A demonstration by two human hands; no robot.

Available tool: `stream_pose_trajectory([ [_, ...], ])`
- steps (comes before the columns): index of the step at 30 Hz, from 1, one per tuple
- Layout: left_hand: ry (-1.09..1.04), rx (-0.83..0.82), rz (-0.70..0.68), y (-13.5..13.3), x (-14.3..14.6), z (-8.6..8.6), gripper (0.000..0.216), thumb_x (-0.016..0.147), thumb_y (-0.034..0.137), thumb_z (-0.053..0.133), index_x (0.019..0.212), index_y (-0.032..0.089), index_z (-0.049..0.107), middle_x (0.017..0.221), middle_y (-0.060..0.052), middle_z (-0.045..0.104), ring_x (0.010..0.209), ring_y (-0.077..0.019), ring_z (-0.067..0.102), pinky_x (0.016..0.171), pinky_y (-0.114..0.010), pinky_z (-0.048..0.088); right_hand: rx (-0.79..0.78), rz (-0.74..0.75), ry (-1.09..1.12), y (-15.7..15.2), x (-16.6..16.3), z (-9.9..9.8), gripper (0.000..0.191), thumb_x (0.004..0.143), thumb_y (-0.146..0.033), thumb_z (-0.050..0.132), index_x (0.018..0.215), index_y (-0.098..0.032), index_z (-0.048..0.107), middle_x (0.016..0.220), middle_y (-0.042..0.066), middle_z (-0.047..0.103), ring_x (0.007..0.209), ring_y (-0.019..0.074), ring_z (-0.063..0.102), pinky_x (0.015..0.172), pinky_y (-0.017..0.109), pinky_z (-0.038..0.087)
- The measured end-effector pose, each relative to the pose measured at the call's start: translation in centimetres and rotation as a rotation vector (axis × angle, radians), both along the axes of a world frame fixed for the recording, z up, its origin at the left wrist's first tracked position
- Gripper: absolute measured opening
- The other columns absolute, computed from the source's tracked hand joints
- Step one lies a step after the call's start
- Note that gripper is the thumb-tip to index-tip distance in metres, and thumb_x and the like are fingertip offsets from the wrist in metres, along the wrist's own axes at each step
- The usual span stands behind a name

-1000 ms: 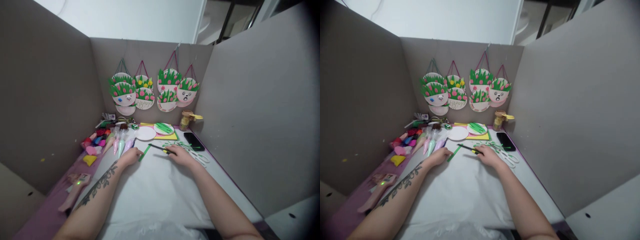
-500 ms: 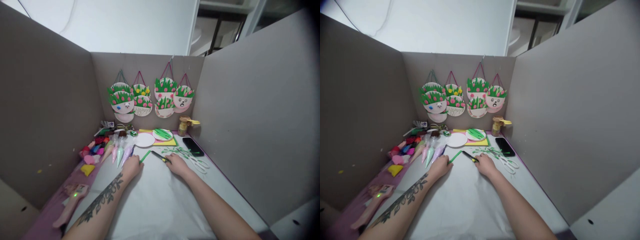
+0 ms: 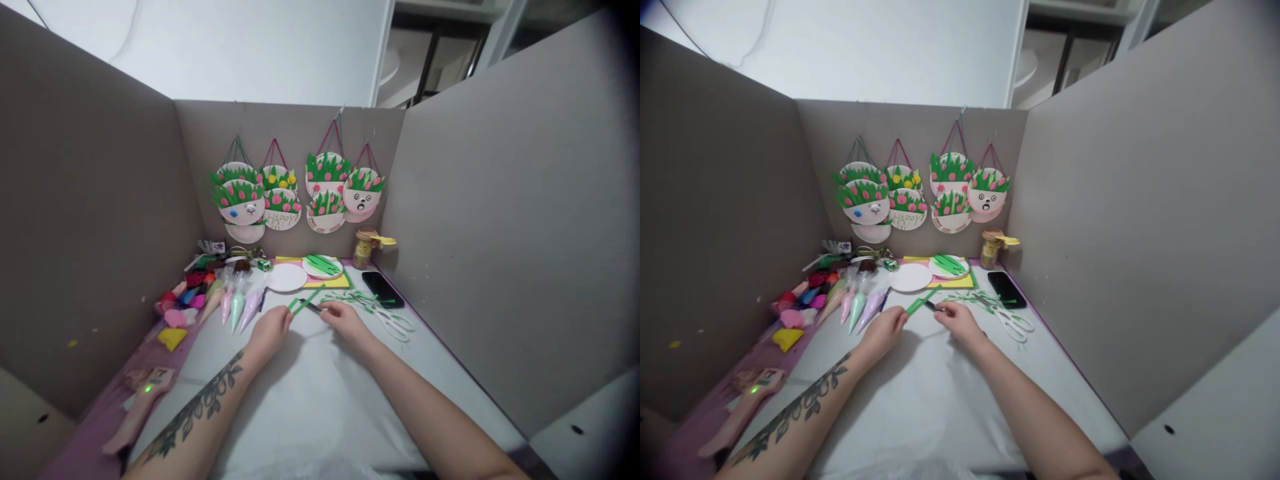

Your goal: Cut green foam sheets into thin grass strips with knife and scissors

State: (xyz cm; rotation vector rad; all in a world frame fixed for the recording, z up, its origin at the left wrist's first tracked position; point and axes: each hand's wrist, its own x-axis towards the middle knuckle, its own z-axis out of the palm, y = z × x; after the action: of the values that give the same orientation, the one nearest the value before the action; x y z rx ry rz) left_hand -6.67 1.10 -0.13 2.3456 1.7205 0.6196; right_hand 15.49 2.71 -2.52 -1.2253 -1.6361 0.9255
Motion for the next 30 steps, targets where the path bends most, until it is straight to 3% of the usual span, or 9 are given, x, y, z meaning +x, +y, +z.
stream_pose_trajectory([
  [2, -0.005, -0.027, -0.105, -0.6, 0.7, -0.4, 0.027, 0.092, 0.028, 0.037, 0.083, 0.019, 0.06, 0.088, -0.007, 0.066, 0.083, -0.0202, 0.059, 0.069, -0.028, 0.037, -0.111, 0.064, 0.245, -0.4, -0.8, 0.2, 0.036, 0.07, -0.046, 0.066, 0.089, -0.015, 0.067, 0.055, -0.004, 0.049, 0.047, 0.0097, 0.038, 0.046, 0.024, 0.029],
  [4, -0.013, -0.03, -0.158, -0.8, 1.0, -0.8, 0.026, 0.092, 0.028, 0.038, 0.081, 0.019, 0.059, 0.085, -0.007, 0.066, 0.081, -0.02, 0.059, 0.069, -0.028, 0.036, -0.143, 0.036, 0.393, -0.6, -1.2, 0.4, 0.033, 0.066, -0.047, 0.07, 0.075, -0.016, 0.064, 0.05, -0.006, 0.046, 0.042, 0.0075, 0.033, 0.042, 0.023, 0.023],
  [9, -0.126, 0.028, -0.108, -0.1, -0.1, -0.6, 0.025, 0.09, 0.03, 0.039, 0.073, 0.019, 0.055, 0.076, -0.004, 0.061, 0.073, -0.0184, 0.054, 0.065, -0.028, 0.034, -0.176, -0.11, 0.529, 0.1, -0.4, 0.5, 0.034, 0.056, -0.043, 0.078, 0.064, -0.016, 0.06, 0.046, -0.005, 0.049, 0.038, 0.0063, 0.035, 0.038, 0.021, 0.018],
  [14, -0.501, 0.171, 0.1, 0.6, -0.6, -0.1, 0.03, 0.087, 0.037, 0.041, 0.067, 0.019, 0.052, 0.066, -0.001, 0.056, 0.065, -0.0165, 0.05, 0.061, -0.027, 0.035, -0.284, -0.219, 0.809, 0.5, 0.1, 0.8, 0.038, 0.052, -0.039, 0.083, 0.069, -0.019, 0.055, 0.053, -0.003, 0.059, 0.043, 0.0082, 0.048, 0.038, 0.018, 0.029],
  [16, -0.655, 0.105, 0.083, 0.4, 0.1, -0.2, 0.025, 0.082, 0.037, 0.049, 0.069, 0.018, 0.057, 0.067, -0.002, 0.059, 0.065, -0.0161, 0.051, 0.062, -0.027, 0.038, -0.326, -0.158, 0.886, 0.1, -0.3, 0.9, 0.039, 0.053, -0.037, 0.083, 0.076, -0.02, 0.056, 0.064, 0.0, 0.066, 0.052, 0.0116, 0.059, 0.043, 0.019, 0.036],
  [20, -0.838, -0.163, -0.063, -0.7, 2.5, -0.5, 0.026, 0.07, 0.037, 0.064, 0.082, 0.015, 0.069, 0.073, -0.004, 0.067, 0.067, -0.0168, 0.057, 0.064, -0.027, 0.043, -0.328, 0.056, 0.736, -1.4, -2.2, 0.8, 0.036, 0.056, -0.038, 0.081, 0.08, -0.019, 0.06, 0.072, 0.002, 0.07, 0.063, 0.0151, 0.065, 0.049, 0.021, 0.039],
  [27, -0.821, -0.045, 0.013, -1.9, 3.6, -0.5, 0.025, 0.071, 0.038, 0.062, 0.06, 0.016, 0.063, 0.06, -0.001, 0.06, 0.061, -0.0145, 0.053, 0.061, -0.025, 0.04, -0.155, 0.094, 0.318, -2.5, -3.8, 0.8, 0.021, 0.068, -0.038, 0.068, 0.068, -0.018, 0.061, 0.058, 0.0, 0.063, 0.058, 0.0135, 0.058, 0.056, 0.024, 0.039],
  [30, -0.85, -0.077, 0.047, -1.6, 3.4, -0.7, 0.031, 0.069, 0.044, 0.064, 0.057, 0.016, 0.06, 0.056, 0.0, 0.055, 0.06, -0.0139, 0.05, 0.059, -0.025, 0.038, -0.088, 0.11, 0.207, -2.8, -3.4, 1.2, 0.015, 0.072, -0.032, 0.063, 0.067, -0.018, 0.062, 0.06, 0.0, 0.064, 0.058, 0.0128, 0.055, 0.06, 0.025, 0.041],
])
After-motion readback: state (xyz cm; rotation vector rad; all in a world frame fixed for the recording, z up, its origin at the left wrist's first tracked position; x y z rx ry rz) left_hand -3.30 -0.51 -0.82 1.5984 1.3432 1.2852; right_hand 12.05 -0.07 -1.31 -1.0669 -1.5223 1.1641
